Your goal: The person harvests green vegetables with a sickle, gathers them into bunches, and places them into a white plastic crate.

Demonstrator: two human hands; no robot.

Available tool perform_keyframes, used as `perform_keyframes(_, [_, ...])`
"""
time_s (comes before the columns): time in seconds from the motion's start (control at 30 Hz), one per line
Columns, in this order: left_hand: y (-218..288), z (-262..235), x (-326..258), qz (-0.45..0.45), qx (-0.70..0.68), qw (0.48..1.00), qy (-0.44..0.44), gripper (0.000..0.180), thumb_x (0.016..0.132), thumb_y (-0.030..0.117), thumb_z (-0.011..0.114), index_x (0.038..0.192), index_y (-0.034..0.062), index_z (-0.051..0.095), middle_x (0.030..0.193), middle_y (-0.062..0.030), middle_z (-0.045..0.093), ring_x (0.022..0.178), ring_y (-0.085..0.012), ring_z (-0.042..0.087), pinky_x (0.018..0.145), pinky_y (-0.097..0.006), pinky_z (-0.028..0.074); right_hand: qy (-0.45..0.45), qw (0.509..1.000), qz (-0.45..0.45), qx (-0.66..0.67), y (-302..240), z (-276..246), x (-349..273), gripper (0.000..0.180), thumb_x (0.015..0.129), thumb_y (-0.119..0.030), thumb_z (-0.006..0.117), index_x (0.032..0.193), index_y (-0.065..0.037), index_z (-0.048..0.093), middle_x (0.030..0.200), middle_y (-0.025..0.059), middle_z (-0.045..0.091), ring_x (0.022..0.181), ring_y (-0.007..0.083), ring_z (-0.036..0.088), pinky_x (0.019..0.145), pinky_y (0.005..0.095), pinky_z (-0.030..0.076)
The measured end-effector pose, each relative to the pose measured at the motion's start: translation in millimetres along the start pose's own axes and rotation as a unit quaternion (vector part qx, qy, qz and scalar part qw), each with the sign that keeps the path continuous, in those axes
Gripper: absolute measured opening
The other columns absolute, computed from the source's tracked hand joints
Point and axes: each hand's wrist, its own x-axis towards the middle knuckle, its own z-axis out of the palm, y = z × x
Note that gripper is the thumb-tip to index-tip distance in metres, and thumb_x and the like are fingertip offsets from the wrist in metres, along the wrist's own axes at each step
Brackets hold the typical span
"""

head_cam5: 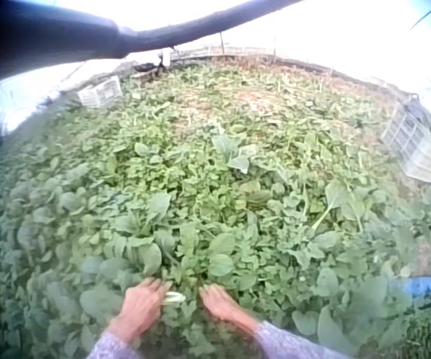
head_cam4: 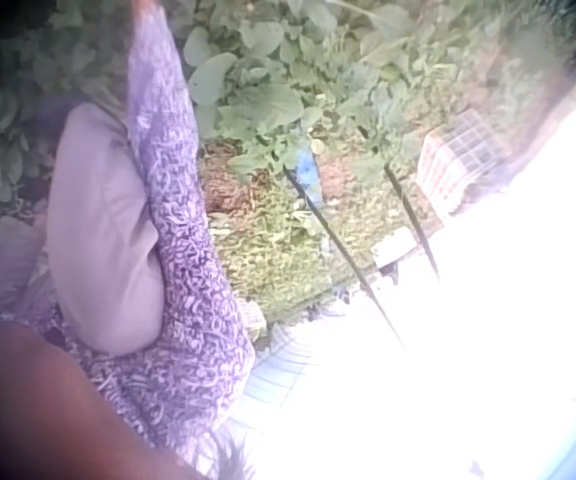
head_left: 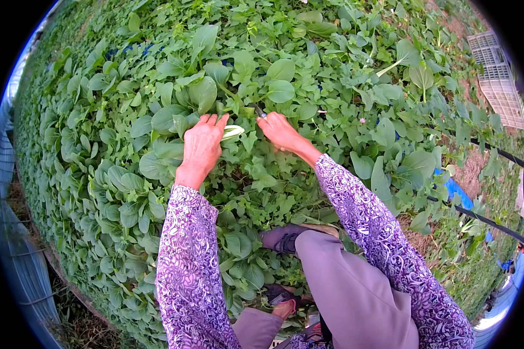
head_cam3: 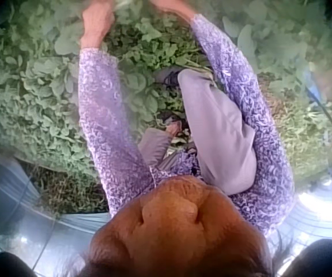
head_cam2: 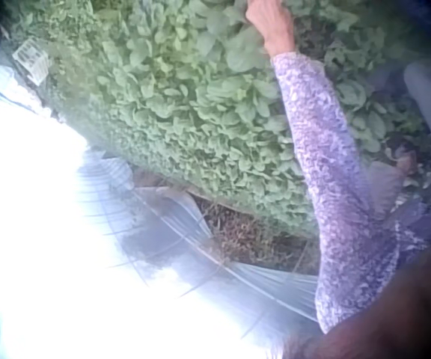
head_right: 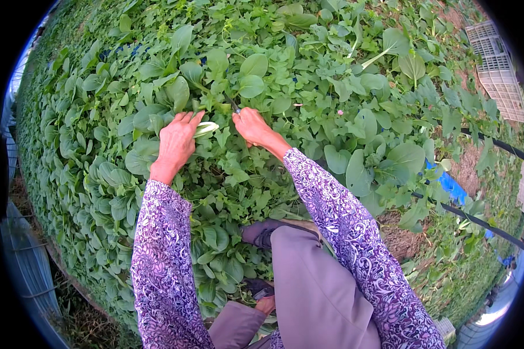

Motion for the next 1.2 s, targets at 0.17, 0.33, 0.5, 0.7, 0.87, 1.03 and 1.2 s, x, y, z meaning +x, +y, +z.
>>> perform_keyframes(0.17, [0.9,-2.4,-2.6,-0.005,-0.027,1.0,-0.014,0.045,0.063,-0.006,0.056,0.106,0.0064,0.059,0.09,-0.0105,0.062,0.088,-0.026,0.059,0.066,-0.035,0.051,-0.08,0.994,0.071,0.007,-12.6,-15.7,-12.9,0.044,0.093,-0.029,0.037,0.061,0.001,0.031,0.046,0.0108,0.041,0.036,0.0238,0.05,0.038,0.036,0.041])
perform_keyframes(0.33, [-0.9,-7.9,1.3,-0.034,-0.044,0.998,-0.026,0.041,0.063,-0.005,0.056,0.102,0.0074,0.061,0.086,-0.0113,0.062,0.079,-0.0285,0.06,0.062,-0.037,0.049,-0.132,0.988,0.076,-0.007,-10.0,-17.8,-6.4,0.045,0.091,-0.022,0.039,0.055,0.006,0.038,0.042,0.0117,0.042,0.031,0.0241,0.049,0.035,0.0354,0.041])
perform_keyframes(0.5, [-12.9,-22.2,0.4,-0.03,-0.098,0.994,-0.044,0.041,0.064,-0.004,0.055,0.101,0.0106,0.062,0.089,-0.0107,0.062,0.078,-0.0308,0.06,0.062,-0.04,0.048,-0.064,0.991,-0.01,-0.117,-0.7,-26.2,-12.5,0.042,0.09,-0.022,0.04,0.061,0.009,0.044,0.047,0.0156,0.046,0.036,0.0285,0.051,0.037,0.037,0.041])
perform_keyframes(0.7, [-17.0,-26.6,3.1,-0.054,-0.099,0.993,-0.03,0.035,0.062,-0.004,0.054,0.093,0.0085,0.064,0.094,-0.0103,0.062,0.077,-0.033,0.06,0.065,-0.041,0.048,-0.018,0.999,0.011,0.024,-23.7,-44.2,-7.8,0.038,0.09,-0.024,0.043,0.063,0.003,0.044,0.048,0.0113,0.046,0.037,0.017,0.051,0.033,0.0275,0.041])
perform_keyframes(0.87, [-20.4,-26.8,12.7,-0.069,-0.085,0.992,-0.064,0.035,0.061,-0.003,0.056,0.093,0.0091,0.063,0.103,-0.0095,0.061,0.082,-0.0343,0.059,0.068,-0.042,0.048,0.008,0.974,0.083,0.208,-5.3,-32.7,-17.8,0.041,0.086,-0.039,0.05,0.068,-0.003,0.043,0.049,0.0003,0.044,0.034,0.0098,0.044,0.034,0.0246,0.04])
perform_keyframes(1.03, [-22.4,-27.7,4.3,-0.074,-0.102,0.99,-0.061,0.033,0.062,0.0,0.059,0.094,0.0092,0.063,0.11,-0.0107,0.059,0.088,-0.0343,0.058,0.072,-0.041,0.048,-0.011,1.0,0.015,-0.021,-69.3,-42.3,-39.4,0.03,0.082,-0.025,0.056,0.068,0.001,0.047,0.05,0.0092,0.046,0.042,0.0202,0.049,0.042,0.0339,0.04])
perform_keyframes(1.2, [-25.6,-32.9,3.2,-0.065,-0.127,0.99,-0.02,0.03,0.062,-0.004,0.055,0.089,0.0063,0.061,0.098,-0.0106,0.06,0.083,-0.035,0.058,0.067,-0.043,0.047,0.13,0.986,-0.097,0.049,-85.5,-22.9,-32.5,0.017,0.074,-0.015,0.059,0.075,0.0,0.052,0.059,0.0163,0.053,0.054,0.0331,0.052,0.053,0.0419,0.041])
